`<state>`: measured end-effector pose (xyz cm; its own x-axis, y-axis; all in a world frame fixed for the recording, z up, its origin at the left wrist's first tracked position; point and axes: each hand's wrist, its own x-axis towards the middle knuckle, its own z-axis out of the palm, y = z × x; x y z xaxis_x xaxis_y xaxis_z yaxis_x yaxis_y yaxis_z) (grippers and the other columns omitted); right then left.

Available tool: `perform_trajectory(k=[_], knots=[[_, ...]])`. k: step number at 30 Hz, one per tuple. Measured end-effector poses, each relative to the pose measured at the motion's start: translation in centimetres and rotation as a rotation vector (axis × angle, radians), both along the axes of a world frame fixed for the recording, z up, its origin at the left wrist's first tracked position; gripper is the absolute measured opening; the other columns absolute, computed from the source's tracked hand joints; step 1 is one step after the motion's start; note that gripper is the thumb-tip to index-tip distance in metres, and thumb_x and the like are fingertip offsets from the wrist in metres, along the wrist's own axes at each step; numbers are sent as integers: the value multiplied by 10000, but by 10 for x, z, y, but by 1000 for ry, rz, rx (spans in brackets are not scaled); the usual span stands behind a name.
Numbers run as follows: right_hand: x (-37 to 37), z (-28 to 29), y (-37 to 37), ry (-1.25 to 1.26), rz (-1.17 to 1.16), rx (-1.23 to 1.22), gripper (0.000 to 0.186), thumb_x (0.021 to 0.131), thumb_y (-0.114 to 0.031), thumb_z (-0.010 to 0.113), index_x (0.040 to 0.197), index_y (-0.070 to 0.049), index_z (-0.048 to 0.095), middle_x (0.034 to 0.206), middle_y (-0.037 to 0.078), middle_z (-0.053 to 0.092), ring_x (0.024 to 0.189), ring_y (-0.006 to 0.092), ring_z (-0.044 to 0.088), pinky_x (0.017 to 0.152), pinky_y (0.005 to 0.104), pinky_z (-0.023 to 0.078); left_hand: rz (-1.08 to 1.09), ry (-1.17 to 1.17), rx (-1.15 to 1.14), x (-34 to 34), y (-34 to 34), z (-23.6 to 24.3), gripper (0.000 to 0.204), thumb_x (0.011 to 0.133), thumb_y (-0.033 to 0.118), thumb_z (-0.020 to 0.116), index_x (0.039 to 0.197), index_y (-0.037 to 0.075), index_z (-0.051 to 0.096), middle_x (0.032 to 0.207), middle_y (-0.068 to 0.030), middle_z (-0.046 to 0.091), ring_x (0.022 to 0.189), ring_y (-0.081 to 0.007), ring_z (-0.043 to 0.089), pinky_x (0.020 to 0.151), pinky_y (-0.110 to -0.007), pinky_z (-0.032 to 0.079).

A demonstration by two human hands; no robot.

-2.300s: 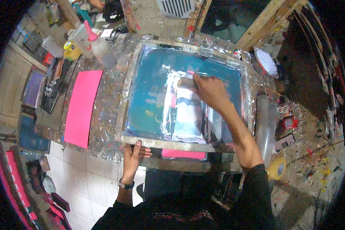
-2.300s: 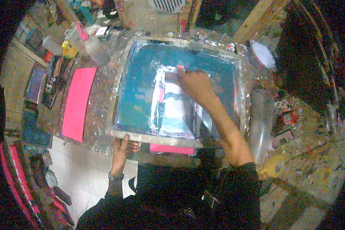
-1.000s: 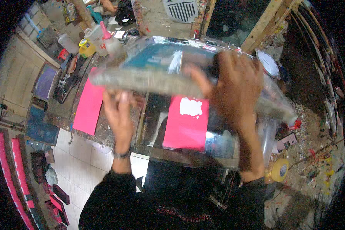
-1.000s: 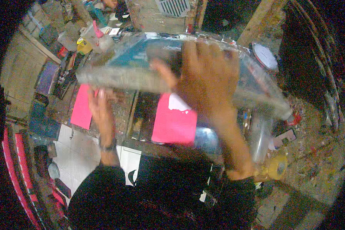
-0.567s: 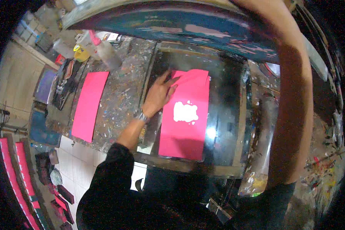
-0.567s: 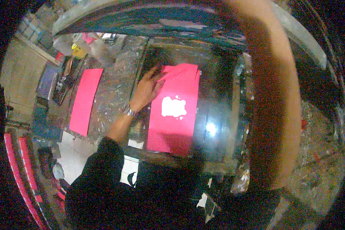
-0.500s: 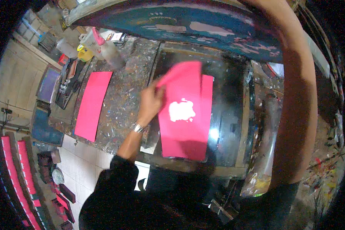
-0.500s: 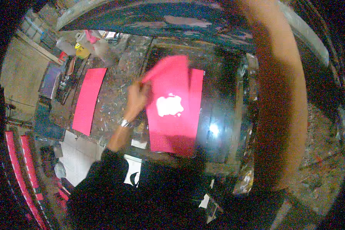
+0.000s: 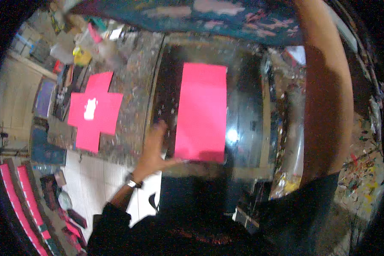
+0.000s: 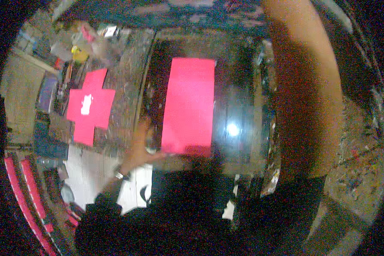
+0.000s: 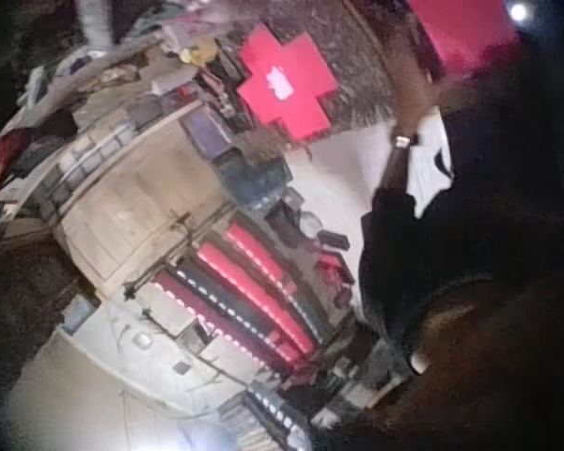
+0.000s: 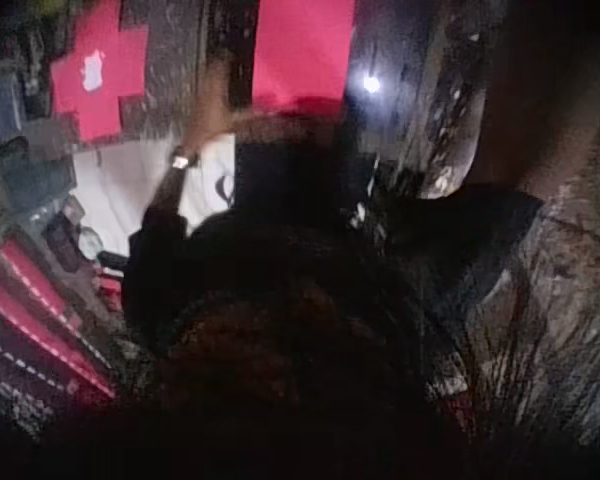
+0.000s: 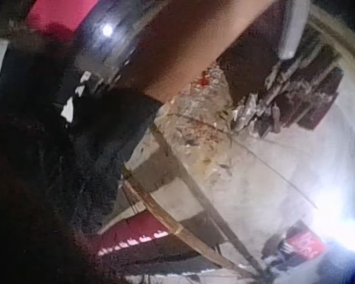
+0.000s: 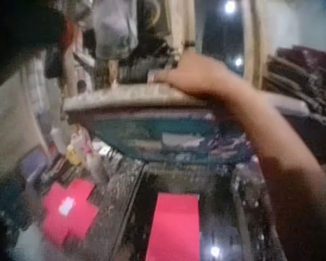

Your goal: The person performs screen printing by placing rectangular fabric pieces under a screen, applying white ink with a squeegee, and lifting the screen to reveal the printed design. The process is repeated for several pieces, including black and pink fabrics.

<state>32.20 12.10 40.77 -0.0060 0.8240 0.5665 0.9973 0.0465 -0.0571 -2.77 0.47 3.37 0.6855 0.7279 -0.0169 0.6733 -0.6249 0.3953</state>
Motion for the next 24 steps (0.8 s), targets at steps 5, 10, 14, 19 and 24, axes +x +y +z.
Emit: perform_trajectory(k=[5,10,14,19,24], knots=[[-9,9,-15,25,-138,-107,850,885,-705,563,1115,102,697,1192,317,669,1127,453,654,988,477,514,-59,-155,32,21,-28,-23,1160,692,573,857,1521,-22,305,1454,-290,413,1392,-472,356,1175,-561,277],[8,22,-22,82,-33,-239,766,895,-745,517,974,-25,766,1014,199,744,969,314,724,883,453,564,-134,-121,69,21,-25,-31,1108,729,559,843,1488,-67,334,1440,-285,419,1382,-455,367,1171,-527,284],[-17,-30,-18,-52,-89,116,683,824,-695,593,954,-55,794,986,191,760,941,347,739,826,490,570,-75,-467,-24,21,-21,-33,1205,679,455,908,1531,-69,235,1521,-252,347,1422,-400,334,1191,-522,266],[-73,-143,-114,7,-9,341,532,854,-560,656,956,-39,694,873,146,681,924,279,666,884,496,459,318,-1406,-355,53,15,104,743,972,314,686,1512,-3,286,1408,-217,493,1170,-308,600,998,-429,517],[-84,-261,-245,258,153,168,452,843,-438,742,1109,-82,656,1055,110,643,1011,279,622,994,527,399,631,-1285,-665,-10,6,-6,495,1028,367,598,1337,18,430,1158,-158,625,1004,-262,675,844,-383,576]])
